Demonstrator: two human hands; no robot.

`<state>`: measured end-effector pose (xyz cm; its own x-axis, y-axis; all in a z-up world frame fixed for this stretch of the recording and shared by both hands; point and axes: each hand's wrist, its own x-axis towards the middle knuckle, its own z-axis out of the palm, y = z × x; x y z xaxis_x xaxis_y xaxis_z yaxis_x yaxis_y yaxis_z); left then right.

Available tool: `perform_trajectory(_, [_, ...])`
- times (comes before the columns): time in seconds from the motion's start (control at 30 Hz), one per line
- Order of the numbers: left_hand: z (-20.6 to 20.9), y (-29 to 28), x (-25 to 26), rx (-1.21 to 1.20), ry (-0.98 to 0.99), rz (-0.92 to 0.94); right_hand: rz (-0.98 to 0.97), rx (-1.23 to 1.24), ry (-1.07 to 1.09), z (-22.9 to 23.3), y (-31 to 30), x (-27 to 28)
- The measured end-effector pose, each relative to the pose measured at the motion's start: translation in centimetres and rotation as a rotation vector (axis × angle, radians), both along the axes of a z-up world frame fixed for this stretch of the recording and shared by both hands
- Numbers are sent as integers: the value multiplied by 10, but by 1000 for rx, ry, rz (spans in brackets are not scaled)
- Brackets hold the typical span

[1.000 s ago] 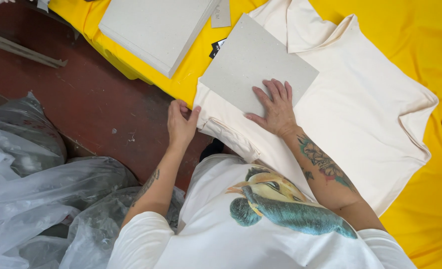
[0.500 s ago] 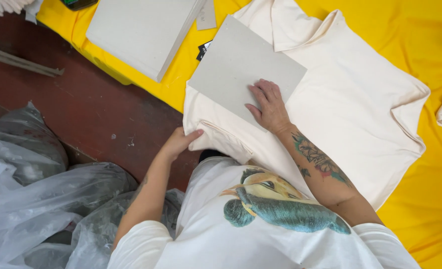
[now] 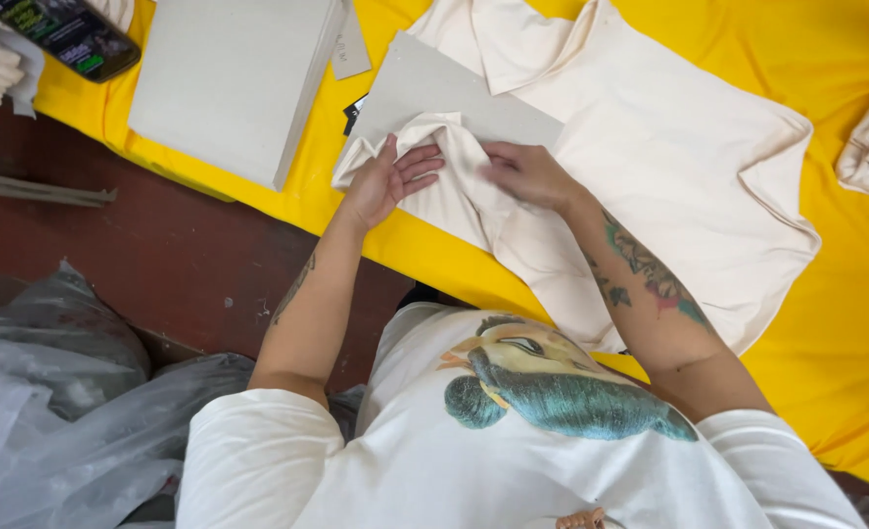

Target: Folding t-shirts using cardboard inserts for uniformity and placing them into packaging bags.

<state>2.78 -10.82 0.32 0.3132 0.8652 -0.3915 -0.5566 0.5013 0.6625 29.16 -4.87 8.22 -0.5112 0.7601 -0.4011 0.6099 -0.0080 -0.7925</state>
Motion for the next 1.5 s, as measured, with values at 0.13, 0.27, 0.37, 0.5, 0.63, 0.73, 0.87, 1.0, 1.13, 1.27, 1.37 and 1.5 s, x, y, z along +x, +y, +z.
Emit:
perform_trajectory(0.13, [-18, 6, 3, 68, 97, -55, 38, 13, -96, -17, 16, -12])
perform_trajectory(0.27, [-24, 24, 16, 780, 843, -193, 45, 118, -165, -89, 46, 0])
perform_trajectory(0.37, [-41, 47, 31, 1359, 1328, -228, 6, 201, -184, -126, 56, 4])
perform_trajectory(0.5, [-31, 44, 40, 1627, 1483, -60, -356, 413, -19, -54, -8, 11])
perform_trajectory(0.63, [-38, 47, 40, 1649, 1412, -53, -152, 1007, -145, -23, -154, 98])
perform_trajectory(0.73, [-38, 49, 40, 1647, 1416, -100, -184, 926, -350, -52, -261, 192])
perform_trajectory(0.87, [-45, 52, 40, 1687, 1440, -115, -258, 836, -616, -52, -318, 242])
perform_trajectory(1.0, [-39, 51, 41, 1712, 1498, -103, -239, 882, -748, -36, -317, 261])
perform_trajectory(1.13, [-33, 48, 45, 1723, 1533, -103, -242, 797, -634, -10, -272, 277])
perform_trajectory(1.27, [-37, 45, 44, 1751, 1591, -88, -401, -39, -445, 10, -250, 311])
perform_trajectory(1.37, [-6, 39, 51, 1724, 1603, -159, -726, 102, -215, 6, -236, 352])
perform_trajectory(1.5, [14, 34, 52, 1708, 1581, -237, -1211, 200, 19, -72, -200, 385])
